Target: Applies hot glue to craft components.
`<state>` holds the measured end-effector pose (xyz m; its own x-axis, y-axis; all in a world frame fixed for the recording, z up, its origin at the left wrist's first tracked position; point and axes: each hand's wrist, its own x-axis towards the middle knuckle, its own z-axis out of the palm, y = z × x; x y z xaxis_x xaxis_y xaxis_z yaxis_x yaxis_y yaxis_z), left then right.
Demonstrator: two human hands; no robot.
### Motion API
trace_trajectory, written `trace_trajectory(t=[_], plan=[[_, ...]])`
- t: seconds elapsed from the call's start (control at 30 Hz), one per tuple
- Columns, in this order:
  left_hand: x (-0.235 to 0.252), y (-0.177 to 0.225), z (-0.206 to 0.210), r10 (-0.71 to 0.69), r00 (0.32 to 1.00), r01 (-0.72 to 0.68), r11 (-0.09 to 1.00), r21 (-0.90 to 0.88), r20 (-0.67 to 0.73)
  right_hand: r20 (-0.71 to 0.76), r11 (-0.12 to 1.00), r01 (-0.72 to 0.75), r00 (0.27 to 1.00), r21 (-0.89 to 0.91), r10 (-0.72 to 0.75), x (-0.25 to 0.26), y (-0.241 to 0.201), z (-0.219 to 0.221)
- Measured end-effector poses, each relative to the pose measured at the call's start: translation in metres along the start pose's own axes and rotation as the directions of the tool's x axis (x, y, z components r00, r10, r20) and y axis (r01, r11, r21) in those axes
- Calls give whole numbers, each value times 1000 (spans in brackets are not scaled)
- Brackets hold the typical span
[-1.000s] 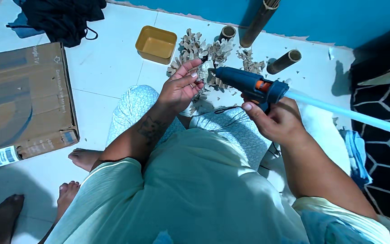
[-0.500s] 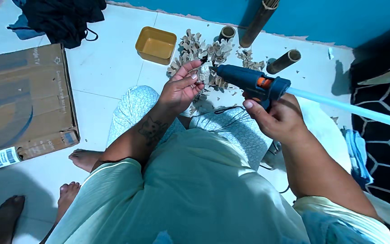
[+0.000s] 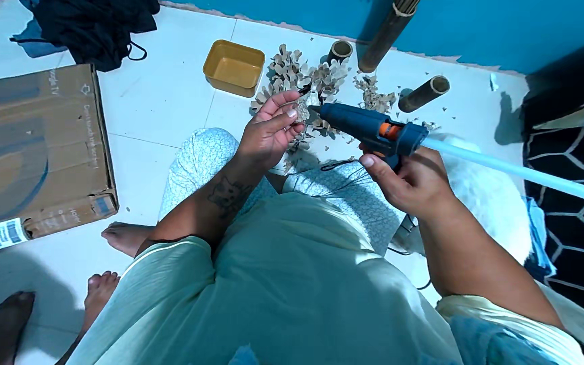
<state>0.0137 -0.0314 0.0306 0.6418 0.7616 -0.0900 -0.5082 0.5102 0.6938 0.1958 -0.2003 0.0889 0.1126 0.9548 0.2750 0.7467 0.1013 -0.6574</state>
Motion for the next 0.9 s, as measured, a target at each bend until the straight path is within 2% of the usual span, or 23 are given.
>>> trace_trajectory(t=[0.17, 0.33, 0.57, 0.9], plan=[[-4, 2, 6, 101, 993, -91, 984, 153, -59, -22, 998, -5, 1000, -63, 4, 0, -1, 3], [-7, 3, 8, 201, 978, -178, 940, 290, -51, -15, 997, 7, 1000, -80, -8, -2, 0, 3], [-8, 0, 7, 416, 904, -406, 770, 492, 97, -28, 998, 5, 1000, -64, -7, -1, 3, 3], [-10, -2, 6, 520, 826, -543, 629, 556, 218, -45, 999, 5, 999, -53, -8, 0, 2, 2]])
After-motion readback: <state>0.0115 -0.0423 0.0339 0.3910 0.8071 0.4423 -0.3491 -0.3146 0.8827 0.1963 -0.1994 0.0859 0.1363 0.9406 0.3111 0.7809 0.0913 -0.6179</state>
